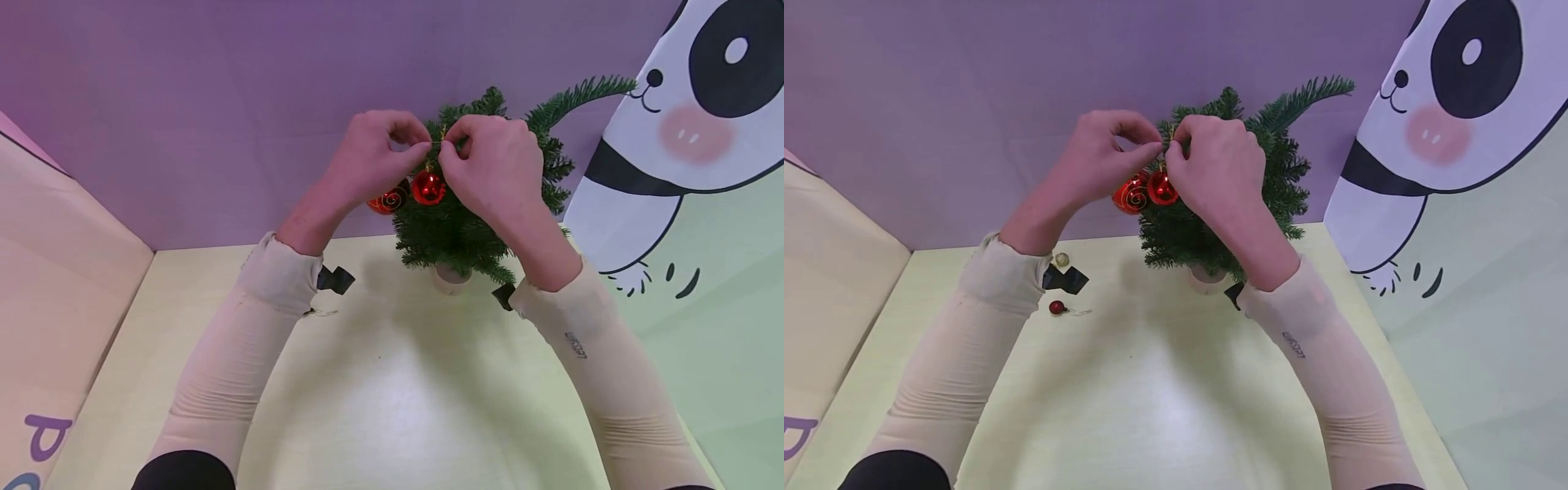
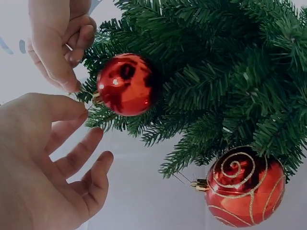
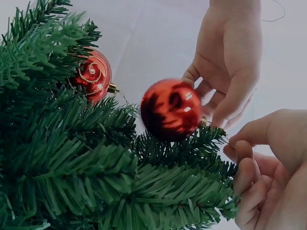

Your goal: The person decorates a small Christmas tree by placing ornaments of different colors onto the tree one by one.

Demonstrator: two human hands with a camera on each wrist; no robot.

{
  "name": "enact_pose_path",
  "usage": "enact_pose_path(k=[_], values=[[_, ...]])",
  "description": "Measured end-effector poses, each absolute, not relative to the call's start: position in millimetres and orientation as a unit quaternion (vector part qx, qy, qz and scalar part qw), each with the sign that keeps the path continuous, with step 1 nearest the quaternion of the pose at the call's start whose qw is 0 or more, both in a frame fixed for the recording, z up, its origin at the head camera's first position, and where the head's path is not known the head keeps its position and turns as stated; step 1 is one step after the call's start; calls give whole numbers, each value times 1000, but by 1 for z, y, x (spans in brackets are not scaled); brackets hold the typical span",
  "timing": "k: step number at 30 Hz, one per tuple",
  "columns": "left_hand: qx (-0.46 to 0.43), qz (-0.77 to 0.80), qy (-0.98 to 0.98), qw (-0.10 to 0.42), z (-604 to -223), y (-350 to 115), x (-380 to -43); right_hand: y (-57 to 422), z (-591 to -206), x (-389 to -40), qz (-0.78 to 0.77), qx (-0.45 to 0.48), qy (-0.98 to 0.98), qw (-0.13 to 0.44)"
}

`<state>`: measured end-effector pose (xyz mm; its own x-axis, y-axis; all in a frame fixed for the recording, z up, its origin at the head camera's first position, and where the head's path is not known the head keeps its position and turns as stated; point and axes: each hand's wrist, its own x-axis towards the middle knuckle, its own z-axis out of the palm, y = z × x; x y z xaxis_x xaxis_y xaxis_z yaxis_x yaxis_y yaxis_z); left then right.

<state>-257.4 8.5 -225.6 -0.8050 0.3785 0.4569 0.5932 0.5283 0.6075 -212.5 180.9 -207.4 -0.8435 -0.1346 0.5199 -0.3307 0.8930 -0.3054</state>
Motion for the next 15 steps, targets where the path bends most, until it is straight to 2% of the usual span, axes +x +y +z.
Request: enact_pose_path(k=[15], values=[[-285, -418, -860, 70, -230, 10, -260, 185, -199, -209, 176, 114, -958, 195]])
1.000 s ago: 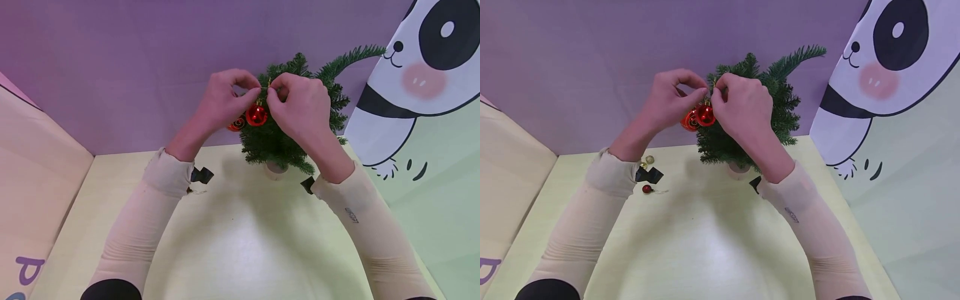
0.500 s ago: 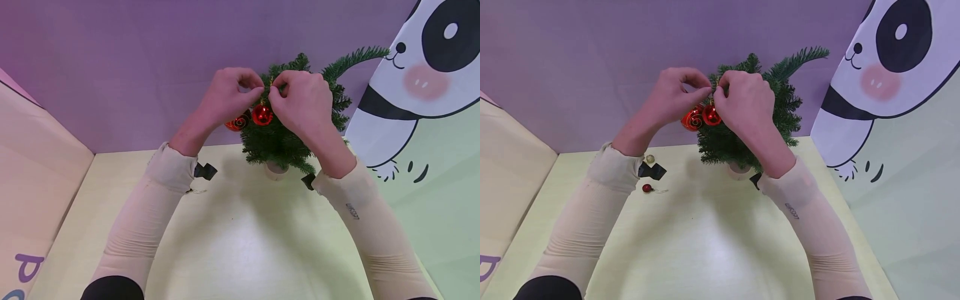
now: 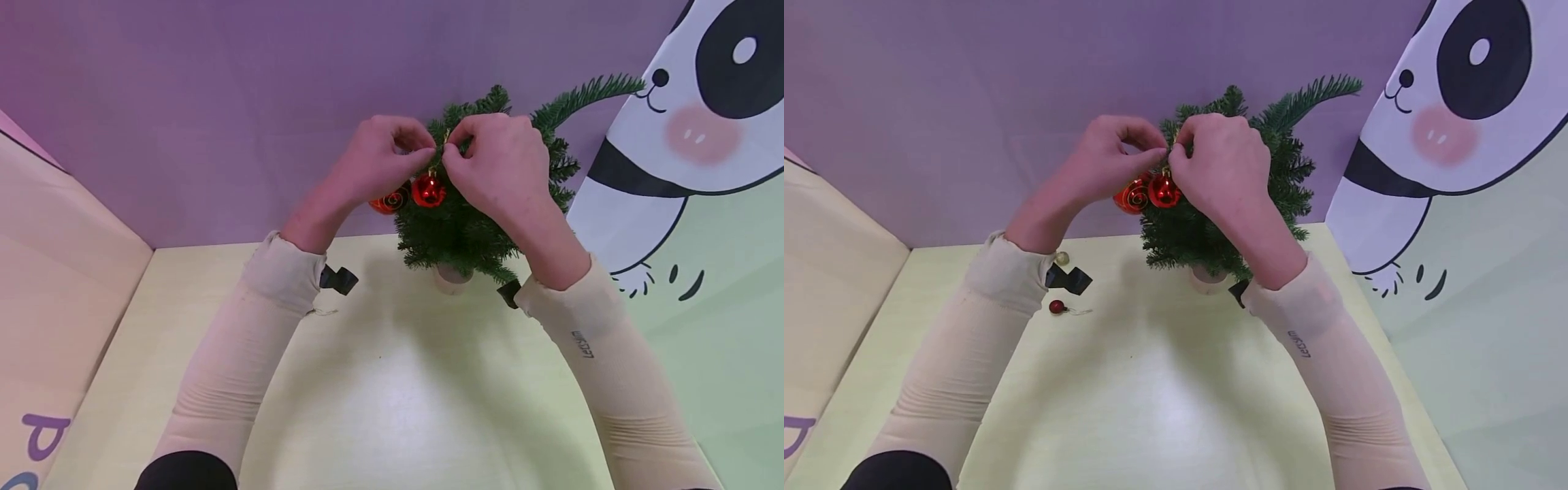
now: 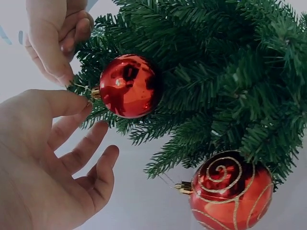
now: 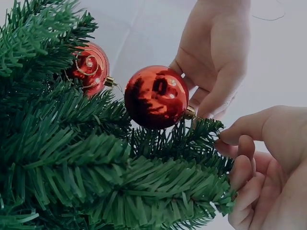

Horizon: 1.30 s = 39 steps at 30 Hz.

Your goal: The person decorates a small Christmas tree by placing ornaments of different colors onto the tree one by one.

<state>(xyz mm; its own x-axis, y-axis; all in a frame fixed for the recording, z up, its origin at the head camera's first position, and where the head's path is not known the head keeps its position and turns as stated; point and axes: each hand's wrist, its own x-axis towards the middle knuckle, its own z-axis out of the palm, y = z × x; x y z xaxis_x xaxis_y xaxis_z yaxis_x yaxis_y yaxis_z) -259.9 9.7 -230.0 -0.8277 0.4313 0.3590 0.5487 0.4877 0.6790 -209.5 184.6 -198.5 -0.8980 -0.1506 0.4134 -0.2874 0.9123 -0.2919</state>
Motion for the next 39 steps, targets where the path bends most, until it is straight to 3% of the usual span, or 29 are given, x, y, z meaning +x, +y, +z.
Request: enact_pose_path(k=[20, 39], values=[[-293, -487, -822, 40, -252, 7, -253, 189, -200, -205, 182, 130, -957, 183], [-298, -494, -816, 41, -265, 0, -256, 209, -204, -196, 253, 175, -921, 240]])
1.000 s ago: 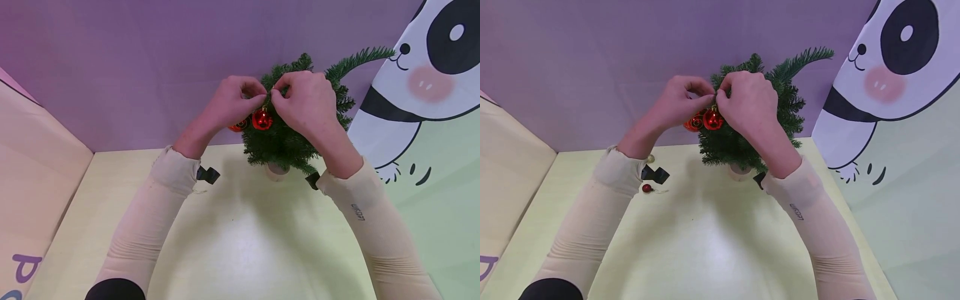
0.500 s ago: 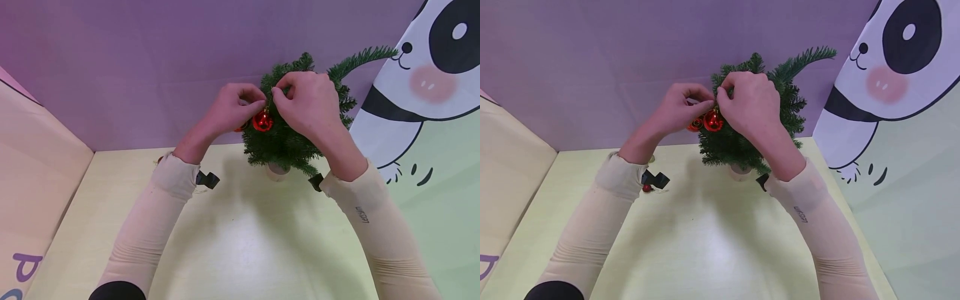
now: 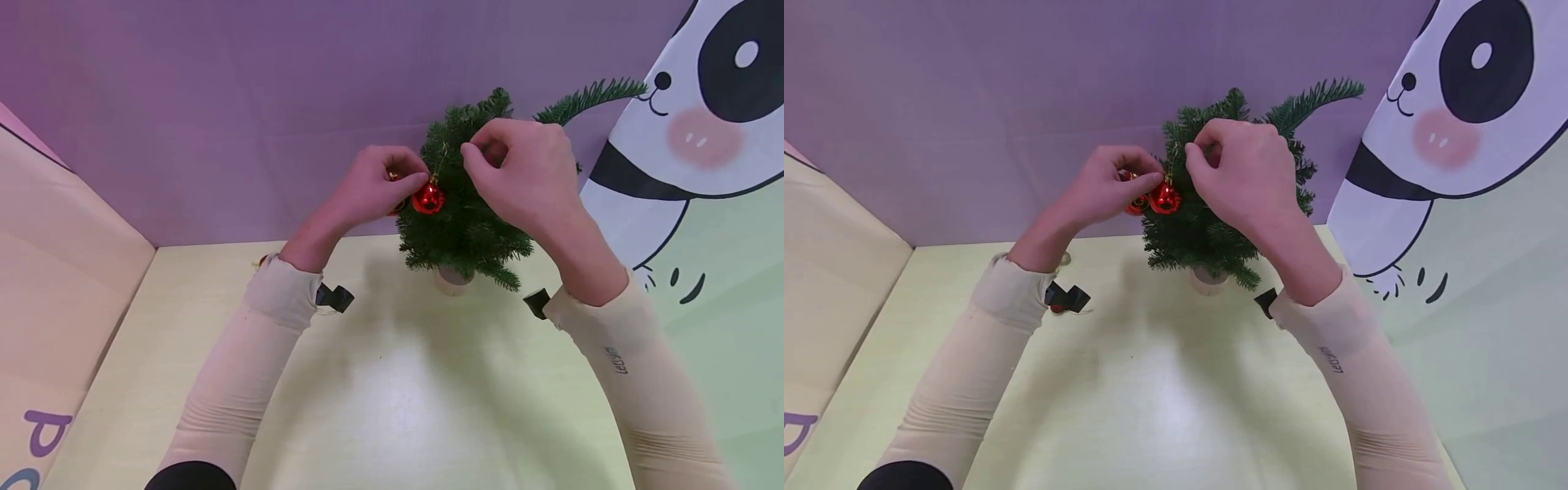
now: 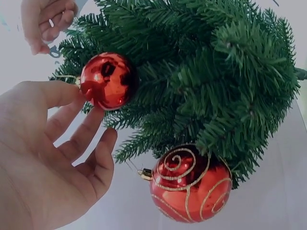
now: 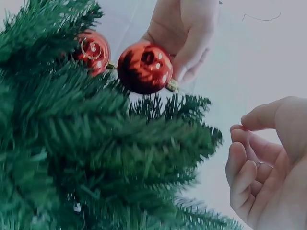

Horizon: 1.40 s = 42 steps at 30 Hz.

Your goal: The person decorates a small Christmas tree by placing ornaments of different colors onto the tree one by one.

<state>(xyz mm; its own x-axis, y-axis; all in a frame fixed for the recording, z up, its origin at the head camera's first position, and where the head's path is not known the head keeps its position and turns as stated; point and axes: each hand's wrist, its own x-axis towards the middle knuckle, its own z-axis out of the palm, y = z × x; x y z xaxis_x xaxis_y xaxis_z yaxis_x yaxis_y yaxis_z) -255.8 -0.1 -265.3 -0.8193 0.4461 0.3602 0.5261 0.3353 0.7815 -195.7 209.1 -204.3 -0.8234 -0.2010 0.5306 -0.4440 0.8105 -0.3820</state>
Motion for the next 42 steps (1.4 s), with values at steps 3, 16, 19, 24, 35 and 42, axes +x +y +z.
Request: enact_pose_path(k=[3, 16, 19, 24, 35, 42], values=[[-300, -489, -818, 41, -266, -3, -257, 216, -205, -195, 252, 176, -916, 256], [-272, -474, -837, 24, -277, -26, -259, 245, -215, -198, 269, 160, -903, 295], [-272, -481, -833, 24, -283, -31, -261, 253, -219, -201, 267, 160, -900, 305], [-261, -494, -829, 19, -292, -40, -263, 269, -227, -205, 266, 145, -899, 315], [-249, -502, -828, 33, -313, -61, -266, 293, -243, -217, 276, 107, -900, 321], [-230, -486, -843, 21, -330, -75, -265, 307, -252, -228, 302, 85, -901, 300]])
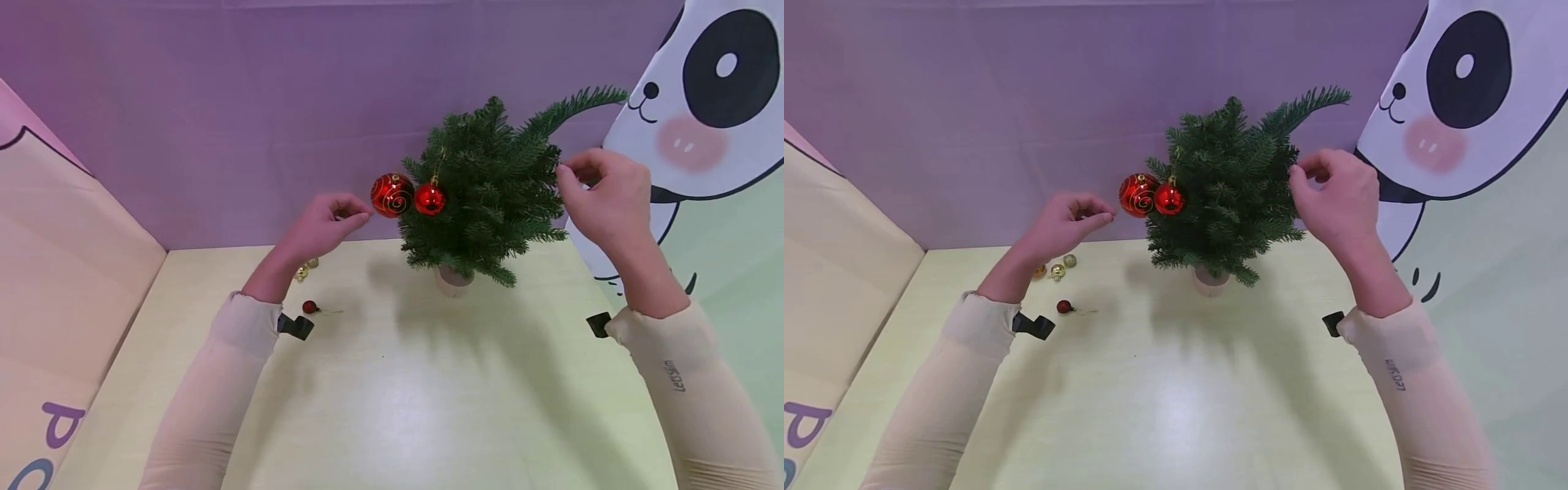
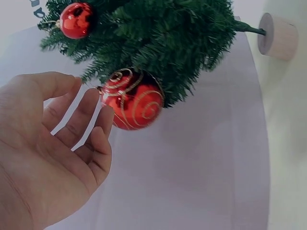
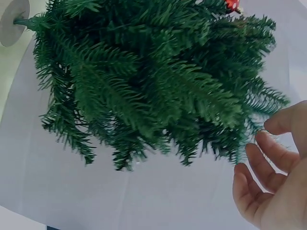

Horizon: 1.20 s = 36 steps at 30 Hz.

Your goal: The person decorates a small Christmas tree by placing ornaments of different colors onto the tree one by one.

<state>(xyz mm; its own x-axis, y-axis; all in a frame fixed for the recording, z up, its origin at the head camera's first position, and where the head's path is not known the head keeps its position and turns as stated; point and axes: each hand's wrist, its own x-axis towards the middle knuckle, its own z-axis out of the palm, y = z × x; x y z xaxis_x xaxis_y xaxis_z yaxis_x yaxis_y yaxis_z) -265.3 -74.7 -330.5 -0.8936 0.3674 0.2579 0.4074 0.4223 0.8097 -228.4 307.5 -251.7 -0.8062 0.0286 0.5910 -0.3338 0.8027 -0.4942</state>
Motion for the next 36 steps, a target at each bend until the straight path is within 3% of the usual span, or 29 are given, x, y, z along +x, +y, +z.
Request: enact_pose_path(k=[12, 25, 36], values=[[-195, -515, -835, -19, -362, -94, -264, 327, -261, -246, 444, 79, -877, 169], [-154, -469, -868, -56, -401, -137, -263, 327, -271, -272, 568, 210, -784, 134], [-113, -440, -889, -62, -442, -176, -244, 318, -281, -274, 572, 199, -784, 133]])
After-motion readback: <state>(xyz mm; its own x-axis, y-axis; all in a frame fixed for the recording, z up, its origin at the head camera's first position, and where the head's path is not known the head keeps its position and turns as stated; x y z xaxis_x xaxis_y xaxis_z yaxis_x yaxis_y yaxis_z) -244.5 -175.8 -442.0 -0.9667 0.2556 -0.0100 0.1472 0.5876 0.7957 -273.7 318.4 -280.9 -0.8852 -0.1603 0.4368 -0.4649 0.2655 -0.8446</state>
